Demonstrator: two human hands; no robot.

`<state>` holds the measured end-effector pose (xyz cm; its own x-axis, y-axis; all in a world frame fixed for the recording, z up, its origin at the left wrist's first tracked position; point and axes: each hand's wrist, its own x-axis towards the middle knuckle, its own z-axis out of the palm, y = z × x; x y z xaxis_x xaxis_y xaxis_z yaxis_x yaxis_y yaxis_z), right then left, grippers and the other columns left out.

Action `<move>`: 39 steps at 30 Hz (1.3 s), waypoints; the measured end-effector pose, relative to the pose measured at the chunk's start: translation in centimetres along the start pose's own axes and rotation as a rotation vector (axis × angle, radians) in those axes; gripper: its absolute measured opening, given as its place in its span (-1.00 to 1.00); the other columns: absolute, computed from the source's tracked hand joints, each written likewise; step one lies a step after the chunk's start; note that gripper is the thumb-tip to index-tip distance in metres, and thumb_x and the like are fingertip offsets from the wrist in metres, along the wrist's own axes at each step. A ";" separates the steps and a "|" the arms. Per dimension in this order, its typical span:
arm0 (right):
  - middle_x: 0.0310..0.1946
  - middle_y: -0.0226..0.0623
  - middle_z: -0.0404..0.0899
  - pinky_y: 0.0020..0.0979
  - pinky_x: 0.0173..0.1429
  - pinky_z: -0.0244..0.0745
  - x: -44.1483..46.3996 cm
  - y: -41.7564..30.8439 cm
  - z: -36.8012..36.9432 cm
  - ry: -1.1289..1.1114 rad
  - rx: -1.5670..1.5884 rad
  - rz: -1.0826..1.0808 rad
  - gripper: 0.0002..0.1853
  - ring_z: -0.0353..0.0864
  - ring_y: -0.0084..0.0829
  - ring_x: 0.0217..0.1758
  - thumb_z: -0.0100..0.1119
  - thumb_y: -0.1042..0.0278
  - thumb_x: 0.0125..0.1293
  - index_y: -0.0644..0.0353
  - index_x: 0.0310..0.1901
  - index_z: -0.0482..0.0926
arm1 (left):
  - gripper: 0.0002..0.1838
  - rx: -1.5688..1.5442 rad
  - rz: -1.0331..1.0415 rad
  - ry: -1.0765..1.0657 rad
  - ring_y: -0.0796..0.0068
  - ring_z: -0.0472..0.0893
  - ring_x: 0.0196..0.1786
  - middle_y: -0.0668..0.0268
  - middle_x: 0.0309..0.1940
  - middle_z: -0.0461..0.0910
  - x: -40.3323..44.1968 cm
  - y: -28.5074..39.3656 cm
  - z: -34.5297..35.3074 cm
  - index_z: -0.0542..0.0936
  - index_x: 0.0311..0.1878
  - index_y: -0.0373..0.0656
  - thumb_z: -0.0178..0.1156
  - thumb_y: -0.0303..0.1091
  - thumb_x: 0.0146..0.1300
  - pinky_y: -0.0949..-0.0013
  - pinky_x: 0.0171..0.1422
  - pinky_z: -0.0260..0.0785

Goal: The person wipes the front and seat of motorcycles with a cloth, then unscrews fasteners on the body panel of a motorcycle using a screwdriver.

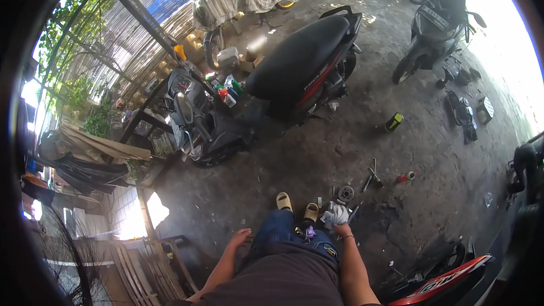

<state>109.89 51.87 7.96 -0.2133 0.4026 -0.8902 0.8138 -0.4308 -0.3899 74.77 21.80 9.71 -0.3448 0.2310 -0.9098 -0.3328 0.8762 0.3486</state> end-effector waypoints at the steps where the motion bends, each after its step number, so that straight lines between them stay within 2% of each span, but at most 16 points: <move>1: 0.24 -0.01 0.27 -0.45 0.35 0.08 0.3 0.0 0.0 -0.034 -0.003 0.060 -0.31 0.22 -0.26 0.34 0.10 0.33 -0.01 0.27 0.24 0.26 | -0.54 0.003 0.003 0.004 0.40 0.59 -0.24 0.34 -0.15 0.62 -0.1 0.0 0.0 0.41 0.17 0.06 0.09 -0.02 0.23 0.10 -0.16 0.33; 3: 0.29 -0.02 0.19 -0.46 0.38 0.01 0.4 -0.3 -0.3 -0.086 -0.013 0.151 -0.26 0.14 -0.27 0.38 0.09 0.36 -0.02 0.25 0.29 0.19 | -0.54 0.010 0.010 0.009 0.43 0.59 -0.27 0.34 -0.16 0.62 -0.2 0.1 0.0 0.41 0.16 0.06 0.09 -0.02 0.23 0.11 -0.18 0.33; 5: 0.32 -0.03 0.15 -0.46 0.39 -0.02 0.0 -1.0 -0.4 -0.088 -0.011 0.109 -0.24 0.10 -0.27 0.40 0.08 0.37 -0.03 0.24 0.31 0.15 | -0.55 0.004 0.007 0.015 0.43 0.59 -0.27 0.34 -0.16 0.62 -0.6 0.3 0.1 0.42 0.16 0.06 0.10 -0.02 0.23 0.11 -0.17 0.33; 9: 0.30 -0.03 0.17 -0.46 0.39 -0.01 0.6 0.0 0.1 -0.019 0.020 -0.181 -0.25 0.12 -0.27 0.39 0.08 0.37 -0.02 0.25 0.30 0.17 | -0.57 -0.022 -0.005 0.016 0.45 0.59 -0.30 0.34 -0.17 0.63 -0.5 0.3 0.1 0.43 0.14 0.06 0.11 -0.04 0.23 0.17 -0.22 0.33; 12: 0.29 -0.04 0.19 -0.46 0.38 0.02 1.3 0.4 0.2 0.010 0.008 -0.265 -0.26 0.15 -0.26 0.38 0.07 0.39 -0.02 0.27 0.30 0.16 | -0.59 -0.033 0.012 0.014 0.48 0.59 -0.34 0.34 -0.19 0.63 -0.3 0.2 0.2 0.45 0.12 0.06 0.11 -0.07 0.23 0.27 -0.32 0.32; 17: -0.15 -0.13 0.57 -0.34 -0.09 0.48 5.8 4.6 1.5 0.150 0.028 -0.343 -0.40 0.57 -0.29 -0.12 0.31 0.15 0.00 0.40 0.02 0.46 | -0.61 -0.073 0.017 0.020 0.51 0.58 -0.37 0.35 -0.22 0.63 -0.9 0.8 0.4 0.47 0.10 0.05 0.12 -0.08 0.23 0.39 -0.43 0.27; 22: -0.20 -0.14 0.57 -0.28 -0.24 0.50 9.2 7.3 2.3 0.087 0.095 -0.266 -0.42 0.58 -0.29 -0.21 0.32 0.15 0.03 0.37 0.03 0.45 | -0.60 -0.069 0.019 0.055 0.52 0.57 -0.40 0.36 -0.23 0.63 -0.4 -0.5 0.6 0.47 0.09 0.04 0.12 -0.06 0.22 0.41 -0.45 0.25; 26: -0.22 -0.18 0.58 -0.29 -0.25 0.49 9.7 7.2 1.8 0.076 0.028 -0.055 -0.44 0.57 -0.33 -0.24 0.33 0.19 0.03 0.34 0.03 0.45 | -0.58 -0.089 0.000 0.073 0.50 0.57 -0.39 0.35 -0.22 0.62 -0.3 -1.3 0.8 0.48 0.09 0.02 0.12 -0.04 0.20 0.40 -0.46 0.26; 29: -0.20 -0.15 0.59 -0.37 -0.14 0.49 8.1 5.6 1.2 0.085 -0.001 -0.036 -0.43 0.59 -0.32 -0.19 0.34 0.19 0.01 0.40 0.00 0.47 | -0.57 -0.111 0.001 0.064 0.48 0.58 -0.39 0.32 -0.22 0.61 -0.2 -1.6 1.3 0.48 0.09 -0.01 0.12 -0.04 0.20 0.38 -0.46 0.28; 33: -0.15 -0.10 0.59 -0.38 -0.03 0.45 5.9 3.4 0.5 0.085 -0.082 -0.117 -0.43 0.58 -0.33 -0.09 0.32 0.19 0.00 0.48 -0.04 0.48 | -0.55 -0.107 0.053 0.076 0.44 0.59 -0.37 0.28 -0.22 0.60 -0.6 -2.1 2.1 0.47 0.11 -0.04 0.12 -0.06 0.20 0.35 -0.45 0.30; 39: -0.14 -0.13 0.58 -0.37 -0.06 0.46 5.7 2.6 -0.2 0.065 -0.030 -0.117 -0.46 0.57 -0.34 -0.11 0.28 0.20 0.04 0.46 -0.02 0.47 | -0.55 -0.120 0.013 0.075 0.38 0.62 -0.31 0.23 -0.18 0.60 -0.9 -2.0 2.6 0.46 0.12 -0.06 0.13 -0.07 0.20 0.31 -0.42 0.34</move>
<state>110.89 53.16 1.89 -0.2734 0.5006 -0.8214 0.8014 -0.3538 -0.4823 78.04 21.00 9.22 -0.4129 0.2063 -0.8871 -0.4291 0.8151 0.3893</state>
